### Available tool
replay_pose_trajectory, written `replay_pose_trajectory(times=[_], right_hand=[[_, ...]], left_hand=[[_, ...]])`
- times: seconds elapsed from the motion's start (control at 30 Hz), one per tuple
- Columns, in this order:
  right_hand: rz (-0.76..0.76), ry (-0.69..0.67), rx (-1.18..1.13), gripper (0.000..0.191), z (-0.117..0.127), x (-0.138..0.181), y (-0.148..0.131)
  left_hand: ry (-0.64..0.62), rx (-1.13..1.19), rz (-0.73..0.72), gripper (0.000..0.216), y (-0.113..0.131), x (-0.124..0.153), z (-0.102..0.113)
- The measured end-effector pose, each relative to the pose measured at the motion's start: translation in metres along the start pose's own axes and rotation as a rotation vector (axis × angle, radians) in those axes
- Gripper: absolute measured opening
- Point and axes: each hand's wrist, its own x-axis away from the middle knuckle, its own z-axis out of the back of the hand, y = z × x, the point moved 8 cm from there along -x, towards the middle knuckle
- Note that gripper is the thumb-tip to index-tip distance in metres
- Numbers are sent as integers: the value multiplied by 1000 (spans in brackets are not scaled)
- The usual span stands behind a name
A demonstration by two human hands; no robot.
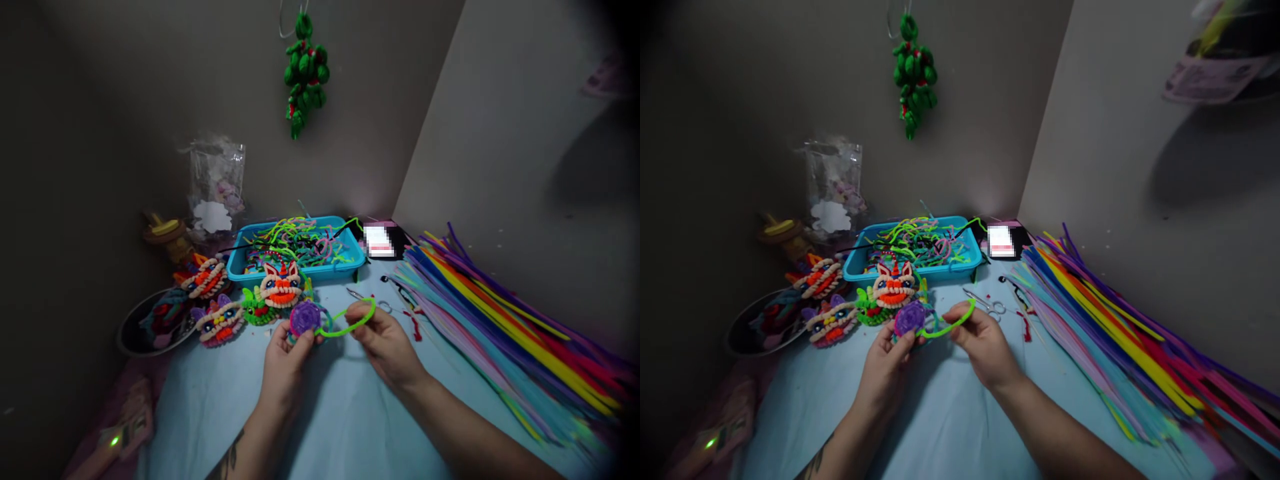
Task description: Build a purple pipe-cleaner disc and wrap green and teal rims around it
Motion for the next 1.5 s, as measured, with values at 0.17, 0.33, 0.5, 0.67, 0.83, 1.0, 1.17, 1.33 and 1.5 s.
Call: replay_pose_trajectory(times=[0.17,0.33,0.5,0.67,0.83,1.0,1.17,1.33,1.5], right_hand=[[77,-36,476,27,-16,10,-5],[101,19,540,10,-17,12,-7],[-43,-34,380,19,-14,6,9],[-159,-112,177,37,-18,4,20],[-140,-155,170,35,-21,6,21],[-96,-126,195,34,-20,6,21],[-108,-35,198,26,-14,6,20],[-150,19,34,19,-12,7,23],[-186,-6,-49,25,-9,6,24]], left_hand=[[-35,-11,-24,40,3,1,-2],[-80,-122,-65,37,2,1,-2],[-156,-114,-88,35,3,2,-8],[-178,-123,-76,38,2,3,-11],[-218,-121,-61,39,-2,2,-13],[-214,-118,-76,40,1,3,-13],[-175,-111,-56,41,3,3,-12],[-188,-132,-39,40,-1,1,-11],[-217,-28,92,44,-7,3,-12]])
